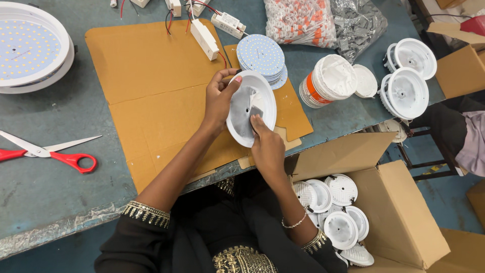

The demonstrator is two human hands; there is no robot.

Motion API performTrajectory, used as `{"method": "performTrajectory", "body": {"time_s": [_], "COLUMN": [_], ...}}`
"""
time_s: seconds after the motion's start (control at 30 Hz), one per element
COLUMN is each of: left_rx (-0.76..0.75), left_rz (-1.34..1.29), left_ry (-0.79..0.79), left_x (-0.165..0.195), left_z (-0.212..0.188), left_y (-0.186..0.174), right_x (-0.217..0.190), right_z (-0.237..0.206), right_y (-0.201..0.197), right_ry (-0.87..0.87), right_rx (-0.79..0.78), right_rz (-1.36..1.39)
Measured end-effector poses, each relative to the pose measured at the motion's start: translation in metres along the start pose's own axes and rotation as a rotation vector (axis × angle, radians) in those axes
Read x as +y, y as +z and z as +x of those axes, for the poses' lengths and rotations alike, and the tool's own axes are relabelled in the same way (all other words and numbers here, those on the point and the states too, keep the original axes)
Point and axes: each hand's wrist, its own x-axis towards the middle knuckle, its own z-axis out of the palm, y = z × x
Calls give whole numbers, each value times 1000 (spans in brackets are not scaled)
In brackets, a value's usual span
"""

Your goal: The person applies a substance to the housing of light fixtures and inserts the LED components by hand. They repeat this process for several fixtures, picking them up from the table and placing them into a box.

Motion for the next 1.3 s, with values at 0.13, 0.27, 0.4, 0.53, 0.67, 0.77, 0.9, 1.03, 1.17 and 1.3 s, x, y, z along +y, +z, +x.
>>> {"method": "performTrajectory", "body": {"time_s": [0.13,0.27,0.4,0.53,0.67,0.77,0.9,1.03,1.17,1.3], "left_rx": [-55,-99,-171,-267,-315,-326,-325,-320,-340,-334], "left_rz": [-35,-5,36,-8,-3,21,73,80,7,-43], "left_ry": [45,95,117,184,223,226,220,216,208,146], "left_x": [4,2,3,4,6,9,14,18,14,7], "left_z": [-1,-13,-20,-31,-39,-44,-48,-51,-56,-59], "left_y": [7,10,10,17,28,35,41,43,49,57], "right_x": [-10,-2,26,50,59,57,48,35,21,6], "right_z": [1,-14,-6,17,28,36,47,52,44,35], "right_y": [-13,-33,-56,-60,-52,-50,-56,-65,-77,-89], "right_ry": [9,-37,116,298,452,187,113,164,295,-43], "right_rx": [-75,-120,-31,76,39,89,70,33,-37,27], "right_rz": [-60,-34,239,231,414,387,413,432,361,249]}}
